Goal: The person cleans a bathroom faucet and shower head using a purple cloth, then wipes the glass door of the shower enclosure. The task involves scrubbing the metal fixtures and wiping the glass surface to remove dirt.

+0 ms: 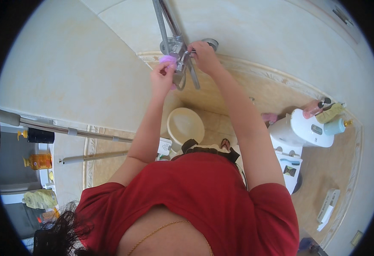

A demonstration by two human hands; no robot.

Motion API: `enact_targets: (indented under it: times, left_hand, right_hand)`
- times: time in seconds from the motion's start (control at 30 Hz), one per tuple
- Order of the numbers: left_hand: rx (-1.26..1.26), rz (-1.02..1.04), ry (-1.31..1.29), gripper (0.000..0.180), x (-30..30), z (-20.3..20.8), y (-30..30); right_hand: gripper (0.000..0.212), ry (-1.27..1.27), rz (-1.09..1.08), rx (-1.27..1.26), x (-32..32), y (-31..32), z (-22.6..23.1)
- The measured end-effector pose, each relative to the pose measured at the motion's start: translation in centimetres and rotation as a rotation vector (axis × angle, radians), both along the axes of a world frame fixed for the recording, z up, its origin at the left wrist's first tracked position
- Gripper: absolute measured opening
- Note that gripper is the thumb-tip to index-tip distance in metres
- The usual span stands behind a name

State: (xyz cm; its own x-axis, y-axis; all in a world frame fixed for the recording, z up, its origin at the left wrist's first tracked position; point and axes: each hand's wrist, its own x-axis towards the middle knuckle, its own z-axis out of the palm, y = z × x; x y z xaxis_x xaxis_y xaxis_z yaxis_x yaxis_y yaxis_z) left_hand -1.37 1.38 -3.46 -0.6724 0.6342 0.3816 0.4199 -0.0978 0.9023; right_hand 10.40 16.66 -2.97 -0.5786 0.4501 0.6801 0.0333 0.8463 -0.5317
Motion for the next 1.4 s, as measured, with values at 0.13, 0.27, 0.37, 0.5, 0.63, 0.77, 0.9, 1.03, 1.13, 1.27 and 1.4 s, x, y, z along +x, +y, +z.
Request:
enact_targets:
  times: [0.13, 0.27, 0.37, 0.5, 0.63, 0.77, 0.9, 1.03, 1.13, 1.27, 1.4]
  left_hand:
    - [-0.145, -0.011, 0.035, 0.011, -3.6, -1.4, -1.7]
    - [0.071, -0.041, 0.020, 0.008, 1.3, 0.6, -3.7]
    - [0.122, -0.011, 0.236, 0.007, 3.4, -0.1, -3.4]
    - [0.142, 0.065, 0.283, 0.008, 4.2, -0.9, -2.1]
    - [0.069, 0.053, 0.236, 0.008, 3.0, -2.7, -2.3]
    - [0.116, 0.069, 0.167, 0.009, 3.2, -2.9, -1.7]
    - [0.103, 0.041, -0.005, 0.009, 4.1, 0.4, -1.0]
    - [0.076, 0.065, 0.216, 0.008, 3.8, 0.4, -1.8]
    - [0.105, 0.067, 0.253, 0.009, 2.4, -3.1, -2.1]
    - [0.040, 0.060, 0.173, 0.011, 2.9, -2.8, -2.6]
    - [0.077, 0.092, 0.134, 0.010, 4.1, 0.1, -1.7]
  right_hand:
    - [0.021, 0.002, 0.029, 0.001, 0.0, 0.0, -0.1]
    - [0.023, 0.018, -0.038, 0.031, 0.0, -0.2, -0.5]
    - [0.023, 0.021, -0.027, 0.016, 0.0, -0.2, -0.2]
    - [0.022, 0.058, 0.000, 0.056, -0.1, -0.3, -0.3]
    - [0.021, 0.036, -0.005, 0.055, 0.3, -0.5, 0.1]
    - [0.021, 0.035, 0.027, 0.050, 0.2, -0.2, 0.1]
    - [0.021, 0.022, -0.004, 0.040, 0.2, -0.2, 0.1]
    - [0.024, 0.035, 0.015, 0.066, 0.1, -0.1, -0.2]
    - [0.025, 0.040, 0.006, 0.089, -0.1, -0.1, -0.6]
    - [0.025, 0.037, 0.044, 0.073, 0.3, 0.1, -0.7]
    - [0.024, 0.050, 0.038, 0.079, 0.0, 0.3, -0.4]
